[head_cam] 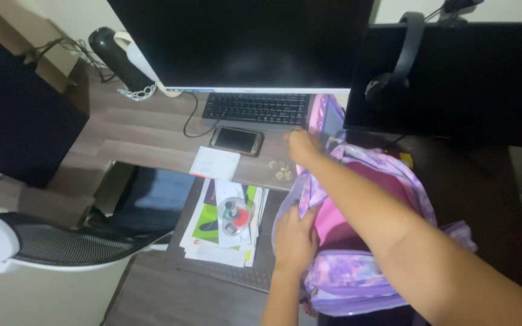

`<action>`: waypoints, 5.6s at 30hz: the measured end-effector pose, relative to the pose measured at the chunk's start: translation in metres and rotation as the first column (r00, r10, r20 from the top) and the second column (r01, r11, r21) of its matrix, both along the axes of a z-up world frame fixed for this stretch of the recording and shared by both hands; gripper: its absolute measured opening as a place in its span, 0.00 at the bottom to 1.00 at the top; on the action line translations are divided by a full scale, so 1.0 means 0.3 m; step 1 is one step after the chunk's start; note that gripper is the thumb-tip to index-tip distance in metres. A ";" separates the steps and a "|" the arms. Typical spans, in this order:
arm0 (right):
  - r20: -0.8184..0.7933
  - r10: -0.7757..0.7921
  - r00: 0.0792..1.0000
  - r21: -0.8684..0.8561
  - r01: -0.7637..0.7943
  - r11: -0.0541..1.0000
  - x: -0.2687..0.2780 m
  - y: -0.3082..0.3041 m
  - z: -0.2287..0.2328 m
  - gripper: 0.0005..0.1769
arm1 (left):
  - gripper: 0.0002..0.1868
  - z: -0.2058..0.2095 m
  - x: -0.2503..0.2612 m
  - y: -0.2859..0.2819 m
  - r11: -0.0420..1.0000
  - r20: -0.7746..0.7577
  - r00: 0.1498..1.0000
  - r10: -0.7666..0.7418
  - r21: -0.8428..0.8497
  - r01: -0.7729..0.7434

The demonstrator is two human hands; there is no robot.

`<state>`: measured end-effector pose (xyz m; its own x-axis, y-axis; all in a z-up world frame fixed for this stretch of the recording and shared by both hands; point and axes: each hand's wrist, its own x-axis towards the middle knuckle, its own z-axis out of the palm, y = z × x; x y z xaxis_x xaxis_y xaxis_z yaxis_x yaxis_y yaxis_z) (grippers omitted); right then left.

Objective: Organizing items and cleaning out a backpack at a desk.

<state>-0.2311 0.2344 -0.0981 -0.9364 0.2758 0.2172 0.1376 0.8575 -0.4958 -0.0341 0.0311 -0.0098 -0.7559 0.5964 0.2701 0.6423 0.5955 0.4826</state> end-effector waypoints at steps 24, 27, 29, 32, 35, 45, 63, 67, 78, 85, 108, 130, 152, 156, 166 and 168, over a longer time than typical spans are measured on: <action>0.095 0.535 0.840 -0.280 -0.493 0.824 1.069 -0.056 0.796 0.20 | 0.38 -0.001 0.058 -0.240 0.963 0.072 0.995 -0.074 0.266 0.053; 0.155 0.645 0.748 -0.167 -0.624 0.764 1.269 -0.104 0.691 0.46 | 0.39 -0.005 0.065 -0.266 0.942 0.035 0.990 -0.136 0.315 0.118; 0.327 0.566 0.757 -0.106 -0.566 0.818 1.355 -0.169 0.676 0.41 | 0.39 -0.020 0.083 -0.271 0.936 -0.003 0.990 -0.142 0.325 0.136; 0.480 0.456 0.750 0.031 -0.534 0.845 1.438 -0.217 0.649 0.26 | 0.37 -0.034 0.111 -0.254 0.896 0.061 0.989 -0.134 0.434 0.095; 0.417 0.477 0.774 0.083 -0.554 0.828 1.461 -0.218 0.635 0.20 | 0.31 -0.131 0.101 -0.270 0.726 0.284 0.925 -0.254 0.688 -0.012; 0.126 0.502 0.855 0.174 -0.518 0.838 1.459 -0.224 0.621 0.44 | 0.18 -0.214 0.335 -0.352 0.961 0.492 0.852 0.178 0.099 -0.257; 0.617 0.373 0.693 0.655 -0.715 0.245 1.105 -0.517 0.286 0.29 | 0.35 -0.135 0.562 -0.401 0.780 -0.155 0.963 0.220 -0.565 -0.269; 0.638 0.381 0.669 0.657 -0.731 0.185 1.089 -0.480 0.281 0.29 | 0.28 -0.201 0.572 -0.421 0.767 -0.240 0.942 0.236 -0.549 -0.332; 0.395 0.525 0.753 0.684 -0.623 0.379 1.094 -0.518 0.166 0.15 | 0.29 -0.271 0.651 -0.472 0.837 -0.295 0.943 0.151 -0.470 -0.281; 0.366 0.541 0.757 0.718 -0.600 0.354 1.076 -0.625 0.136 0.16 | 0.31 -0.277 0.659 -0.495 0.821 -0.274 0.953 0.131 -0.509 -0.259; 0.088 0.872 0.482 0.371 -0.828 0.420 1.088 -0.470 0.286 0.13 | 0.34 -0.219 0.625 -0.468 0.952 -0.155 0.983 0.102 -0.270 -0.141; -0.290 0.782 0.552 0.452 -0.641 0.620 1.061 -0.518 0.338 0.10 | 0.40 -0.086 0.421 -0.423 0.759 0.232 0.933 0.276 0.542 -0.360; 0.091 0.481 0.872 0.670 -0.411 0.619 1.054 -0.522 0.312 0.12 | 0.33 -0.472 0.155 -0.415 0.781 0.434 0.671 0.601 -0.143 -0.608; 0.124 0.480 0.868 0.676 -0.428 0.599 1.075 -0.525 0.307 0.10 | 0.38 -0.520 0.161 -0.408 0.785 0.506 0.649 0.568 -0.095 -0.613; 0.169 0.496 0.852 0.704 -0.457 0.544 1.055 -0.534 0.220 0.13 | 0.16 -0.501 0.342 -0.402 0.749 0.277 0.852 0.445 0.407 -0.523; 0.195 0.477 0.857 0.704 -0.461 0.540 1.053 -0.537 0.227 0.14 | 0.16 -0.319 0.398 -0.372 0.872 0.363 0.895 0.259 0.310 -0.379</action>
<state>0.0847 0.0732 -0.0300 -0.8794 -0.4484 0.1601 -0.3918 0.8725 0.2920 0.0854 -0.0806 -0.1055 -0.9661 0.2118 0.1478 0.2352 0.4853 0.8421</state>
